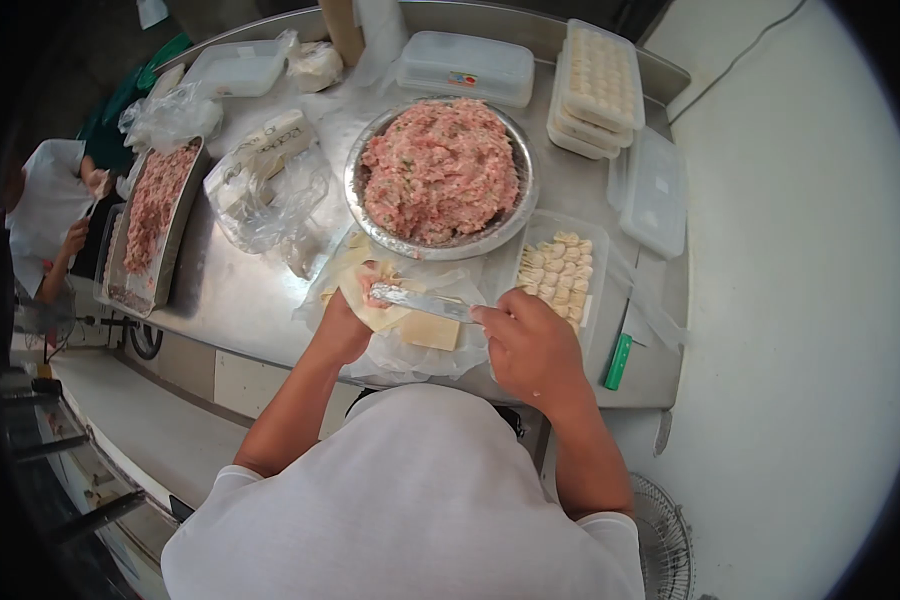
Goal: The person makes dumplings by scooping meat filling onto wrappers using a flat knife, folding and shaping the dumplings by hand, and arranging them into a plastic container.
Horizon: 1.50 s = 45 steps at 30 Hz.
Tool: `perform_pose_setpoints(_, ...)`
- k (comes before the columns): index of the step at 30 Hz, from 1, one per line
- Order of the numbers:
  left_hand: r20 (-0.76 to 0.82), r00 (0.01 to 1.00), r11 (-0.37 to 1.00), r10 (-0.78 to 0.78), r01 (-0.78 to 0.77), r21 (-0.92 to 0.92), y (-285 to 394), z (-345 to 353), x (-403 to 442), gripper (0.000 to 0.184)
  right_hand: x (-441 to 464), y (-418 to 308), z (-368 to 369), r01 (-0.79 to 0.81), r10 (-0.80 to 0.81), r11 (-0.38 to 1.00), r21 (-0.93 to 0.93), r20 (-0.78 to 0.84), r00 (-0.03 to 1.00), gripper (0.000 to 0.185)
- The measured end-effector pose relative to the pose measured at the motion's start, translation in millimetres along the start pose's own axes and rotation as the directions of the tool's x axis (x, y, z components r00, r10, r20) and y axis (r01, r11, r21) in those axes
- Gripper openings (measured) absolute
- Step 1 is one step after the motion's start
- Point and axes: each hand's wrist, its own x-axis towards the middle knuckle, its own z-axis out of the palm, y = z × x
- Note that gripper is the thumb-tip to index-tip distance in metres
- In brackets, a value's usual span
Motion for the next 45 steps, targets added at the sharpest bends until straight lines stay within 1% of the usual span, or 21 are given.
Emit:
perform_pose_setpoints(1, 0.015, 1.000, 1.000, -0.006, 0.006, 0.000, 5, 7, 1, 0.033, -3, 1, 4, 0.015, -0.014, 1.000, -0.017, 0.021, 1.000, 0.028)
perform_pose_setpoints(3, 0.072, 0.993, 0.854, 0.090, -0.114, 0.508, 26, 18, 7, 0.044, -10, 2, 4, 0.020, -0.019, 0.999, -0.031, 0.031, 0.999, 0.027)
perform_pose_setpoints(7, 0.262, 0.964, 0.661, 0.053, -0.230, 0.714, 27, 36, 9, 0.035, -29, 13, -19, -0.046, 0.058, 0.995, -0.089, 0.132, 0.990, 0.024)
perform_pose_setpoints(9, 0.289, 0.956, 0.658, 0.047, -0.247, 0.712, 19, 47, 14, 0.030, -42, 20, -33, -0.087, 0.095, 0.994, -0.062, 0.133, 0.987, 0.023)
perform_pose_setpoints(11, 0.180, 0.984, 0.830, 0.015, -0.112, 0.546, 7, 54, 23, 0.019, -54, 23, -43, -0.251, 0.251, 0.967, 0.040, -0.006, 0.968, 0.017)
perform_pose_setpoints(15, 0.146, 0.982, 0.858, -0.120, 0.029, 0.513, -1, 93, 29, 0.011, -77, 42, -7, -0.405, 0.422, 0.891, 0.203, -0.045, 0.905, 0.010)
perform_pose_setpoints(17, 0.287, 0.957, 0.981, -0.028, -0.029, 0.194, -25, 112, 28, 0.017, -84, 42, 31, -0.455, 0.576, 0.606, 0.653, 0.035, 0.817, 0.017)
perform_pose_setpoints(18, 0.301, 0.953, 0.979, -0.035, -0.029, 0.204, -23, 127, 23, 0.017, -78, 34, 38, -0.452, 0.585, 0.598, 0.662, 0.026, 0.811, 0.017)
perform_pose_setpoints(20, 0.458, 0.869, 0.975, -0.187, 0.222, -0.023, -13, 154, 16, 0.020, -68, 24, 45, -0.148, 0.634, 0.134, 0.980, 0.030, 0.773, 0.023)
perform_pose_setpoints(21, 0.473, 0.859, 0.974, -0.197, 0.228, -0.008, -13, 158, 18, 0.020, -72, 30, 47, -0.134, 0.646, 0.129, 0.983, 0.019, 0.763, 0.023)
perform_pose_setpoints(23, 0.491, 0.861, 0.956, 0.135, -0.244, 0.165, -13, 167, 26, 0.024, -83, 52, 54, -0.062, 0.701, -0.091, 0.994, 0.108, 0.705, 0.030)
perform_pose_setpoints(24, 0.621, 0.763, 0.857, 0.180, -0.432, 0.282, -9, 162, 36, 0.031, -87, 59, 51, -0.048, 0.709, -0.093, 0.994, 0.100, 0.698, 0.030)
perform_pose_setpoints(30, 0.843, 0.523, 0.709, 0.129, -0.643, 0.290, -14, 164, 73, 0.035, -113, 107, 42, -0.128, 0.663, -0.139, 0.982, 0.188, 0.724, 0.028)
perform_pose_setpoints(31, 0.867, 0.485, 0.608, 0.115, -0.725, 0.324, -22, 164, 86, 0.034, -114, 114, 44, -0.228, 0.733, 0.206, 0.952, 0.004, 0.680, 0.029)
perform_pose_setpoints(32, 0.827, 0.527, 0.526, 0.196, -0.768, 0.365, -36, 168, 100, 0.030, -115, 120, 45, -0.337, 0.731, 0.510, 0.792, -0.192, 0.655, 0.030)
perform_pose_setpoints(33, 0.735, 0.661, 0.538, 0.152, -0.679, 0.499, -45, 173, 116, 0.027, -114, 125, 40, -0.335, 0.732, 0.505, 0.795, -0.189, 0.654, 0.030)
perform_pose_setpoints(34, 0.622, 0.775, 0.541, 0.108, -0.571, 0.617, -52, 178, 130, 0.025, -113, 130, 33, -0.509, 0.775, 0.581, 0.635, -0.240, 0.585, 0.033)
perform_pose_setpoints(35, 0.624, 0.775, 0.539, 0.105, -0.571, 0.619, -60, 185, 143, 0.025, -113, 134, 28, -0.665, 0.798, 0.602, 0.441, -0.307, 0.519, 0.035)
perform_pose_setpoints(37, 0.485, 0.817, 0.469, 0.310, -0.576, 0.670, -75, 197, 163, 0.025, -120, 152, 42, -0.668, 0.793, 0.609, 0.428, -0.329, 0.512, 0.037)
perform_pose_setpoints(40, 0.499, 0.794, 0.438, 0.347, -0.608, 0.663, -89, 208, 179, 0.029, -125, 163, 53, -0.661, 0.767, 0.639, 0.393, -0.380, 0.516, 0.038)
perform_pose_setpoints(45, 0.500, 0.852, 0.277, 0.155, -0.524, 0.806, -92, 214, 178, 0.037, -131, 171, 62, -0.643, 0.779, 0.627, 0.439, -0.377, 0.502, 0.035)
